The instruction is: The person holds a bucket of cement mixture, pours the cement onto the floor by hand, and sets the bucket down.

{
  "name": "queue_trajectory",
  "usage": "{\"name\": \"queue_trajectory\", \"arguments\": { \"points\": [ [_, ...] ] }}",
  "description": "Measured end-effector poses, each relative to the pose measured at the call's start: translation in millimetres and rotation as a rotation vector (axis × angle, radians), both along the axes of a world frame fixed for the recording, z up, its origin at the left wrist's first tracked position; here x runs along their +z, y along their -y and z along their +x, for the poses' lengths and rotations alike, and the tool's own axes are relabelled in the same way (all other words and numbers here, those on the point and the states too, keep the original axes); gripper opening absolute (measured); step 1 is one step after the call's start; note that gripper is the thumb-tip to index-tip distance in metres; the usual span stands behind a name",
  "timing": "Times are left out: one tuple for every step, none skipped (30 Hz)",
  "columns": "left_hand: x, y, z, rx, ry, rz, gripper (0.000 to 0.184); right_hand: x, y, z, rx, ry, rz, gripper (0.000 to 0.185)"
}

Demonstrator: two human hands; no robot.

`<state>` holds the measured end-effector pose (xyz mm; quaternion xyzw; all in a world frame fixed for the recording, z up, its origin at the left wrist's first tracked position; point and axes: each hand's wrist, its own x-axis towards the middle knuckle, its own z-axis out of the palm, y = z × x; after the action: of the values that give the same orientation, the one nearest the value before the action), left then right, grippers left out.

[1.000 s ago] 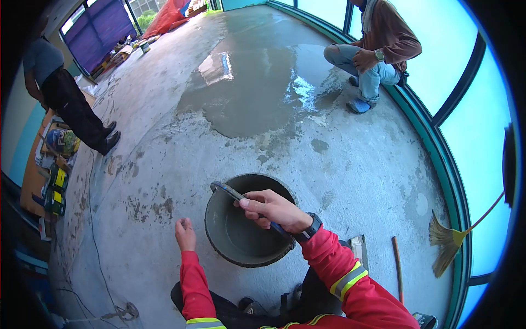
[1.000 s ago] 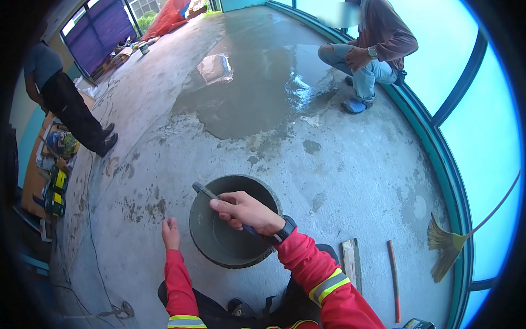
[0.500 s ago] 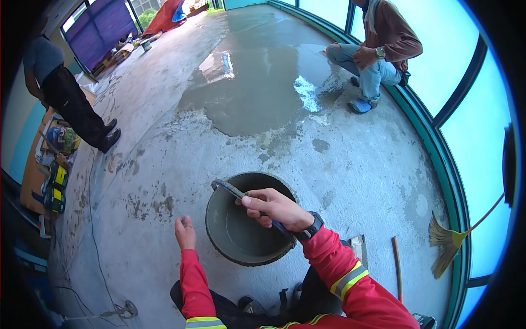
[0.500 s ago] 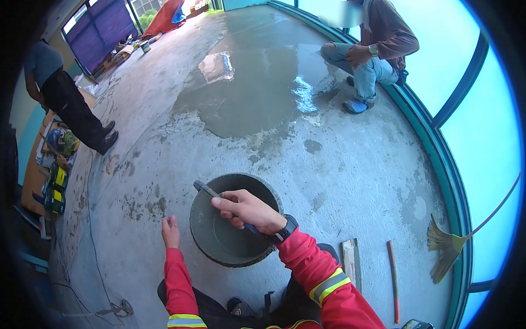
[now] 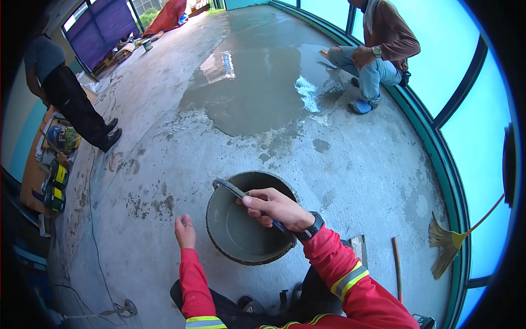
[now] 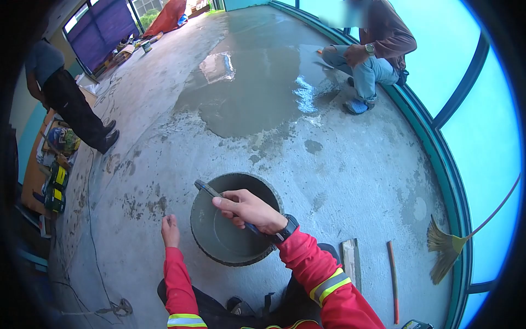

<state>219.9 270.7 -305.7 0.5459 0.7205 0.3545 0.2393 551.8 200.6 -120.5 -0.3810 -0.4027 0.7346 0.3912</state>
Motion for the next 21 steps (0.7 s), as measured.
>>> {"name": "queue_trajectory", "arguments": {
  "points": [
    [0.9,0.1,0.3,0.0,-0.001,-0.001,0.034,-0.2,0.0,0.0,-0.001,0.0,0.004,0.032],
    [1.7,0.1,0.6,0.0,-0.002,-0.002,0.034,-0.4,0.0,0.0,-0.001,-0.001,0.007,0.031],
    [2.1,0.3,0.8,0.001,-0.002,0.004,0.034,-0.3,0.0,-0.1,-0.007,0.0,0.008,0.033],
    [2.3,0.4,1.2,0.002,-0.002,0.009,0.034,-0.4,-0.1,0.0,-0.012,0.0,0.008,0.035],
    [2.5,0.6,1.0,0.003,-0.003,0.014,0.034,-0.4,-0.3,-0.2,-0.017,0.001,0.009,0.037],
    [2.3,0.8,0.5,-0.003,-0.01,0.018,0.034,0.1,-0.2,-0.4,-0.018,0.004,0.006,0.037],
    [2.2,1.1,0.0,-0.009,-0.018,0.021,0.034,1.2,0.0,-0.6,-0.018,0.007,0.003,0.037],
    [2.1,1.3,-0.4,-0.014,-0.025,0.024,0.034,1.8,0.1,-0.8,-0.018,0.01,0.001,0.037],
    [2.6,1.6,-0.2,-0.012,-0.024,0.027,0.034,1.0,0.0,-0.8,-0.017,0.008,0.002,0.037],
    [3.3,1.7,0.6,-0.01,-0.023,0.029,0.034,-0.1,-0.3,-0.6,-0.017,0.005,0.004,0.037],
    [3.8,1.8,1.2,-0.009,-0.021,0.031,0.034,-0.8,-0.4,-0.6,-0.017,0.002,0.006,0.037],
    [5.6,2.4,2.1,-0.008,-0.026,0.029,0.034,-0.7,-0.4,-0.7,-0.017,0.002,0.007,0.037],
    [7.5,2.9,2.7,-0.007,-0.031,0.027,0.034,-0.5,-0.6,-1.0,-0.017,0.003,0.007,0.037],
    [9.5,3.3,3.4,-0.006,-0.036,0.025,0.034,-0.4,-0.7,-1.2,-0.017,0.003,0.007,0.037],
    [9.8,3.2,3.5,-0.007,-0.032,0.024,0.033,-0.7,-0.7,-1.4,-0.018,0.003,0.009,0.037],
    [10.2,3.0,3.5,-0.008,-0.028,0.024,0.033,-1.3,-0.8,-1.7,-0.019,0.003,0.01,0.037],
    [10.9,3.3,3.7,-0.008,-0.025,0.023,0.033,-1.3,-0.3,-1.6,-0.02,0.003,0.011,0.037],
    [8.0,2.4,2.1,-0.009,-0.021,0.032,0.033,-0.6,-0.3,-1.5,-0.02,0.005,0.009,0.037],
    [5.1,1.4,0.5,-0.009,-0.017,0.041,0.033,0.5,0.0,-1.2,-0.019,0.008,0.006,0.037],
    [2.1,0.8,-1.1,-0.01,-0.013,0.049,0.033,1.4,0.4,-1.1,-0.018,0.01,0.003,0.038],
    [4.8,1.6,-0.3,-0.013,-0.014,0.042,0.033,1.7,0.9,-1.2,-0.019,0.017,0.003,0.035]
  ]
}}
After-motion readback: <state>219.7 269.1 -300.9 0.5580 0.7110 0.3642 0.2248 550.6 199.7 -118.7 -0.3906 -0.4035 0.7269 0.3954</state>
